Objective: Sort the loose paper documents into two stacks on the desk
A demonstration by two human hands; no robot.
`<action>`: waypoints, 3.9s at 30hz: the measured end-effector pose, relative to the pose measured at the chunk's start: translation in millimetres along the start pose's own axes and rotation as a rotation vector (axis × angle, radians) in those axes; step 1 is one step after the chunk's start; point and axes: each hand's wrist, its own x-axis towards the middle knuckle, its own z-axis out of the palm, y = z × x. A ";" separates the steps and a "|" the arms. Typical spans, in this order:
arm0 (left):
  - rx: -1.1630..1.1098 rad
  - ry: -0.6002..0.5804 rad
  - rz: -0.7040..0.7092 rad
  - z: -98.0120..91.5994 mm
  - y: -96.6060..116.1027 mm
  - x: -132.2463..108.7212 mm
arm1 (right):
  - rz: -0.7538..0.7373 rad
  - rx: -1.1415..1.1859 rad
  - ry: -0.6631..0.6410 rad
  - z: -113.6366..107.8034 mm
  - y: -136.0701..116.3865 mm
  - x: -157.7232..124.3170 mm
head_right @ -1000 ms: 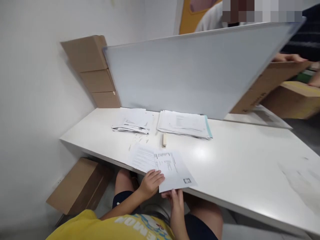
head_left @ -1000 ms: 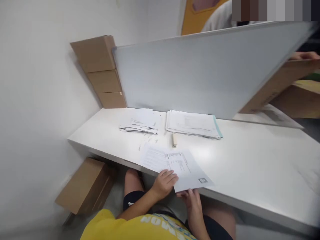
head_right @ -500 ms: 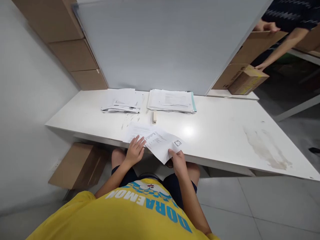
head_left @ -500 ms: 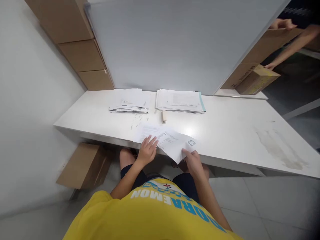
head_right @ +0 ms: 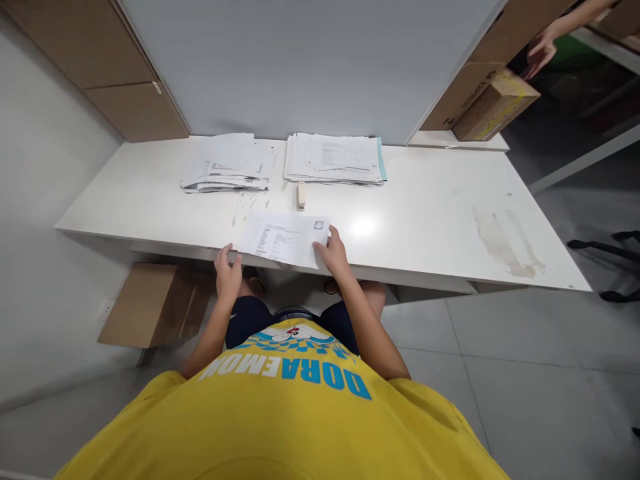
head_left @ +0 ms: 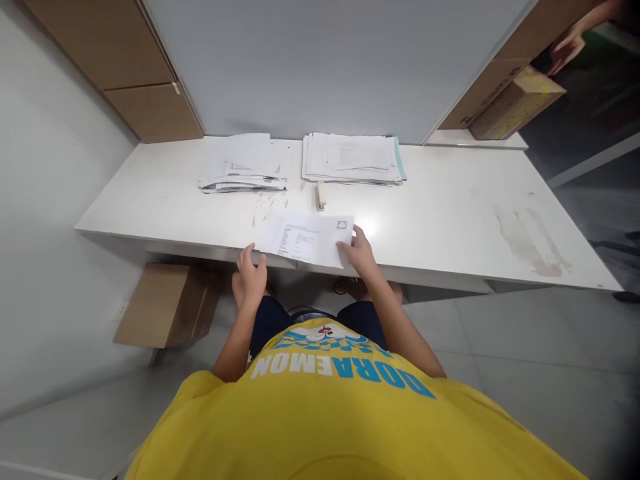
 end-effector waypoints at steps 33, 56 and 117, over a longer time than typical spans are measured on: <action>-0.390 -0.041 -0.182 25.3 0.4 -9.0 | -0.406 -0.417 0.127 43.0 14.3 15.9; -0.356 -0.121 -0.085 26.7 -0.1 -17.0 | -0.427 -0.442 0.071 37.2 28.6 23.9; -0.550 -0.362 -0.004 64.8 12.3 76.1 | -0.333 0.615 0.136 26.3 41.4 40.1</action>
